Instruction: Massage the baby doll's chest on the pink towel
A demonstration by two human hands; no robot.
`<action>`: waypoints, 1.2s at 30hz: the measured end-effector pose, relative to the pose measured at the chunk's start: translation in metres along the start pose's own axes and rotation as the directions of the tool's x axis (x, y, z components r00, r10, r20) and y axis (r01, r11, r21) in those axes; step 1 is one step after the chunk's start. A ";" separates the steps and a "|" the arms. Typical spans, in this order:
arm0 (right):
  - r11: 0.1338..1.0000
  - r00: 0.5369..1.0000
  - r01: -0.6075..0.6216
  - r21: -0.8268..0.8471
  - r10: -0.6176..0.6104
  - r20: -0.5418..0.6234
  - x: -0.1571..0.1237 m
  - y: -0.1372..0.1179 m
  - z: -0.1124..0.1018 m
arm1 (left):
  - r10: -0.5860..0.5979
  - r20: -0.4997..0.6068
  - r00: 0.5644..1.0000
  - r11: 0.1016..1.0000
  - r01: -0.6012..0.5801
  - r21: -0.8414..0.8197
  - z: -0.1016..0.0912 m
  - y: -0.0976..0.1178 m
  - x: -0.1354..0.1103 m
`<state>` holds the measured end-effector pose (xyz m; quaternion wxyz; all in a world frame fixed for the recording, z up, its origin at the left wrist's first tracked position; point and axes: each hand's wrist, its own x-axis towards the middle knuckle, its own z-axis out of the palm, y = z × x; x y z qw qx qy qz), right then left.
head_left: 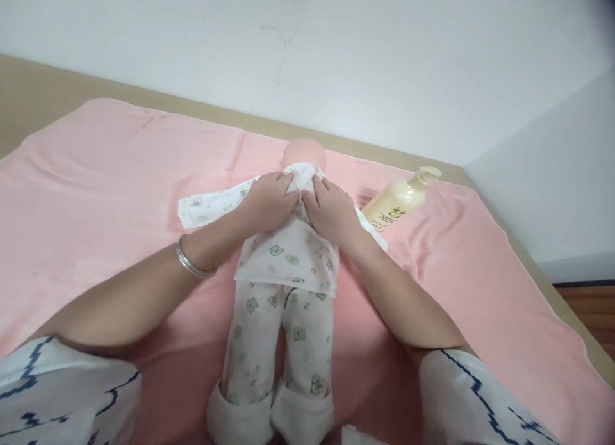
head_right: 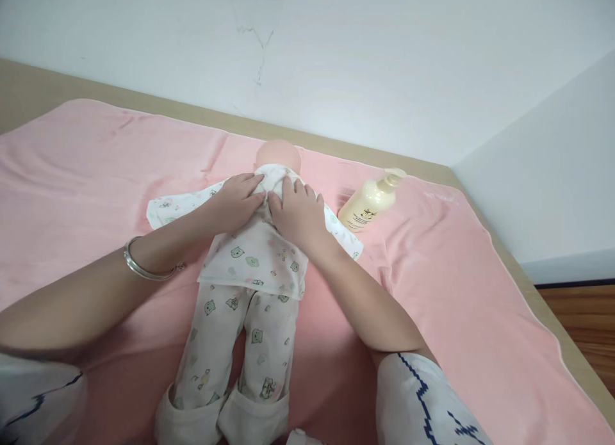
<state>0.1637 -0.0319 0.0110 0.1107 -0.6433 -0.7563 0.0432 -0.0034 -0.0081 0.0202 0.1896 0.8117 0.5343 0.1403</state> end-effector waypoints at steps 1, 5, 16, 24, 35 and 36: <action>1.000 1.000 -0.023 0.007 0.023 0.008 -0.004 -0.007 -0.002 | -0.021 0.002 1.000 1.000 0.021 -0.006 -0.001 -0.003 0.005; 0.996 0.997 -0.063 0.063 0.061 0.039 -0.006 -0.016 -0.009 | -0.055 -0.018 0.998 0.998 0.055 0.014 0.002 -0.008 0.010; 0.986 0.992 -0.091 0.143 0.077 0.099 0.006 0.000 -0.014 | 0.114 -0.066 0.991 0.994 -0.114 0.006 0.006 0.000 -0.011; 0.991 0.994 -0.090 0.095 0.084 0.066 -0.003 -0.012 -0.016 | -0.107 -0.066 0.992 0.994 0.106 -0.025 0.007 -0.010 0.014; 0.962 0.987 -0.148 0.231 0.127 0.102 0.007 0.002 -0.020 | 0.049 -0.096 0.994 0.997 -0.043 0.068 0.011 0.010 -0.019; 0.966 0.989 -0.136 0.222 0.119 0.091 0.006 0.001 -0.020 | 0.051 -0.077 0.996 0.996 -0.045 0.071 0.010 0.008 -0.015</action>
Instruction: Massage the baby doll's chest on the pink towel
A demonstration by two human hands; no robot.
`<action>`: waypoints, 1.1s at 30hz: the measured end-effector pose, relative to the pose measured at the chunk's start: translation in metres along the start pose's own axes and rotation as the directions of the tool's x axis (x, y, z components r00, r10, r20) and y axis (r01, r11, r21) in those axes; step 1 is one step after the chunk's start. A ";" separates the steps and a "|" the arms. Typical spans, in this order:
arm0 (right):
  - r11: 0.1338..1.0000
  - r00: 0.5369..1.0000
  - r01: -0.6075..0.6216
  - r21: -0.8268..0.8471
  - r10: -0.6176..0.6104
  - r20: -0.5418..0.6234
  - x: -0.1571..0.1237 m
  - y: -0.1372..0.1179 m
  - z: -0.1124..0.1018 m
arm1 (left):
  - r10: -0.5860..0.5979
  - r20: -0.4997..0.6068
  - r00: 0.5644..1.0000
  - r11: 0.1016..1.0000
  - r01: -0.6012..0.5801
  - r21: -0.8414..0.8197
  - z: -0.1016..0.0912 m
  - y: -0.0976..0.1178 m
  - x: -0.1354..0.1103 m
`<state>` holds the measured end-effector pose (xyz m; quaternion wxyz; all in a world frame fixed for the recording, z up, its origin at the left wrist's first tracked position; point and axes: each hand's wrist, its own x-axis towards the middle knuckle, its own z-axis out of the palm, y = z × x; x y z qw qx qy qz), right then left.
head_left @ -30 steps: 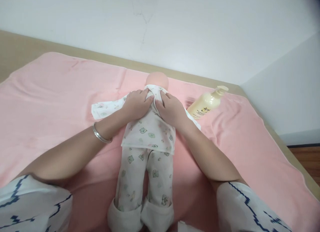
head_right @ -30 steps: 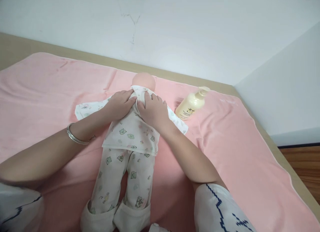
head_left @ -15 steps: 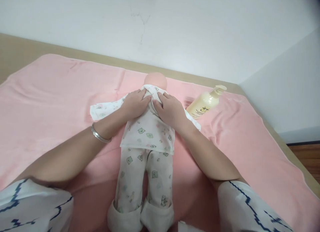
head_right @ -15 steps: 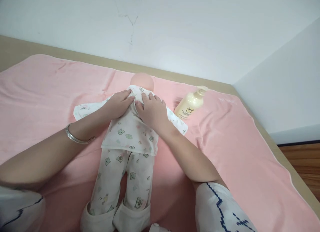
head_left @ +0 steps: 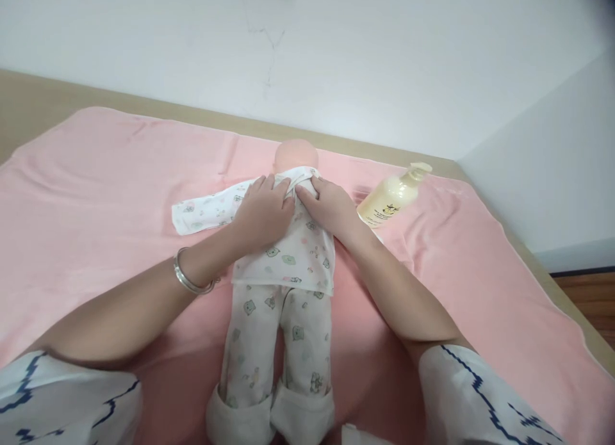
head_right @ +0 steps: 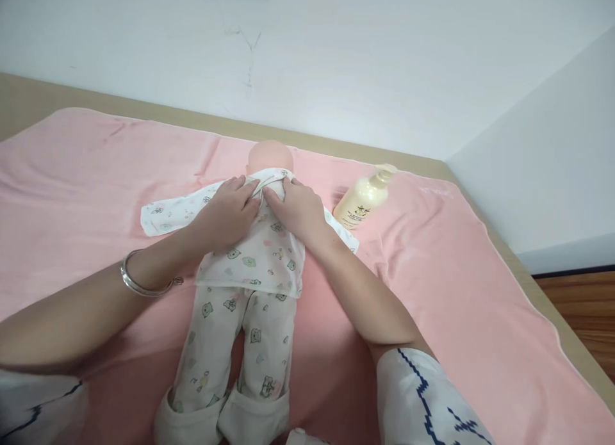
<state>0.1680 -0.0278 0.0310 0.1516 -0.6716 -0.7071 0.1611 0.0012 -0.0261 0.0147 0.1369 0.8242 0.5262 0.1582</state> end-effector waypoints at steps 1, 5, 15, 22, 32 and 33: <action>1.000 1.000 0.014 -0.014 -0.014 -0.010 -0.002 -0.002 0.000 | -0.004 0.014 1.000 1.000 0.004 0.002 0.000 -0.003 0.005; 0.994 0.999 0.050 -0.095 -0.050 0.002 -0.012 -0.012 -0.001 | -0.060 -0.002 0.998 0.998 0.060 -0.007 0.009 -0.018 0.022; 0.993 0.999 -0.016 -0.120 0.012 -0.029 -0.006 -0.008 0.016 | -0.099 -0.119 0.988 0.994 0.092 -0.065 0.018 -0.015 0.018; 0.993 0.997 -0.004 -0.120 -0.005 -0.081 0.000 0.000 0.025 | -0.119 -0.117 0.986 0.990 0.108 -0.095 0.016 -0.013 0.017; 0.999 1.000 0.005 -0.049 -0.006 -0.028 0.001 0.000 0.015 | -0.071 -0.135 0.988 0.997 0.070 -0.015 0.015 -0.008 0.009; 0.999 1.000 0.005 -0.032 -0.005 -0.013 0.001 0.001 0.013 | -0.059 -0.143 0.988 0.998 0.060 0.002 0.015 -0.007 0.007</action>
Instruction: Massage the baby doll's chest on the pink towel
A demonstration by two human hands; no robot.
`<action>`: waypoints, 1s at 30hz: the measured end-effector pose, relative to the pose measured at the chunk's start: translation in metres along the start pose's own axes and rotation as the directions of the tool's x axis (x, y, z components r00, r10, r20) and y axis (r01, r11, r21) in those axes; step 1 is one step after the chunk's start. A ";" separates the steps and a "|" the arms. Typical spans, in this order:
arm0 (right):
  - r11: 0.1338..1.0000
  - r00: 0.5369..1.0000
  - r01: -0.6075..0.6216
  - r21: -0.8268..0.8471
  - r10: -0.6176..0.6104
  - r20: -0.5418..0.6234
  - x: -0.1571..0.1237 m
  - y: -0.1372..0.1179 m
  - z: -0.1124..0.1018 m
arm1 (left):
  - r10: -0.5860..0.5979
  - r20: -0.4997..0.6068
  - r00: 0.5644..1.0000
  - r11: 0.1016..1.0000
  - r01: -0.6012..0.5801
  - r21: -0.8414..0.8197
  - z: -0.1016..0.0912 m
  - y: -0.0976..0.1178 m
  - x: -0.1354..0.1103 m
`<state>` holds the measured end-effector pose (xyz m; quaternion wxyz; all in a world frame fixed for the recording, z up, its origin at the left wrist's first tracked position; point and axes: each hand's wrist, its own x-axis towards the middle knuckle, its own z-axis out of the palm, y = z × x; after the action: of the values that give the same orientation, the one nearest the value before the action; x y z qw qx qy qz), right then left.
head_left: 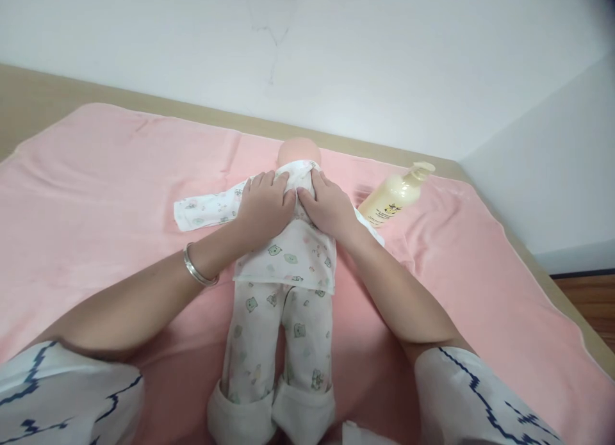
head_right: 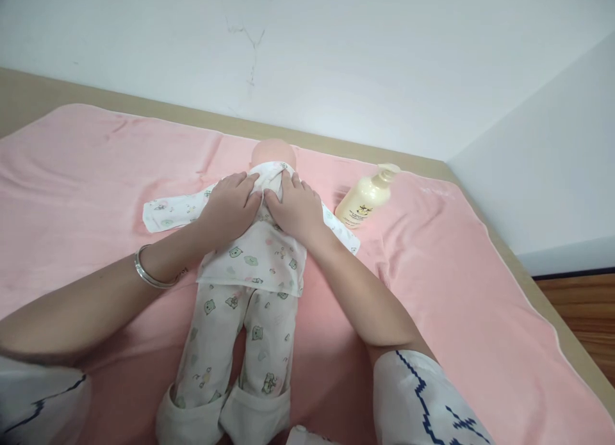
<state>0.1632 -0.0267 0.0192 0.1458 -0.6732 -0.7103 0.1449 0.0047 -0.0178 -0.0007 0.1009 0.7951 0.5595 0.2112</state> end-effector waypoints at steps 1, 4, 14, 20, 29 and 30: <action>1.000 1.000 -0.001 0.016 0.000 0.011 0.001 0.001 -0.002 | 0.010 -0.008 1.000 1.000 -0.010 0.012 0.000 0.001 -0.002; 0.999 1.000 0.002 0.043 -0.002 0.016 0.002 0.003 -0.006 | 0.033 -0.018 0.999 0.999 -0.032 0.022 0.000 0.004 -0.007; 0.999 0.999 -0.030 0.018 0.030 -0.016 -0.002 -0.001 -0.006 | 0.007 0.060 0.998 0.999 -0.005 -0.034 -0.003 -0.001 0.000; 0.996 1.000 0.026 -0.089 -0.026 -0.007 -0.007 -0.006 -0.004 | -0.099 0.132 0.986 0.993 0.107 -0.053 -0.010 -0.003 0.013; 0.982 0.996 0.091 -0.168 -0.093 -0.003 -0.015 -0.009 0.002 | -0.090 0.173 0.981 0.994 0.100 -0.051 -0.018 -0.006 0.019; 0.984 0.996 0.089 -0.154 -0.090 -0.002 -0.013 -0.006 0.002 | -0.080 0.171 0.982 0.995 0.088 -0.040 -0.017 -0.004 0.016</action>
<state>0.1580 -0.0395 0.0195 0.1029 -0.6504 -0.7483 0.0801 -0.0020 -0.0022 0.0166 0.1756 0.7832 0.5769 0.1516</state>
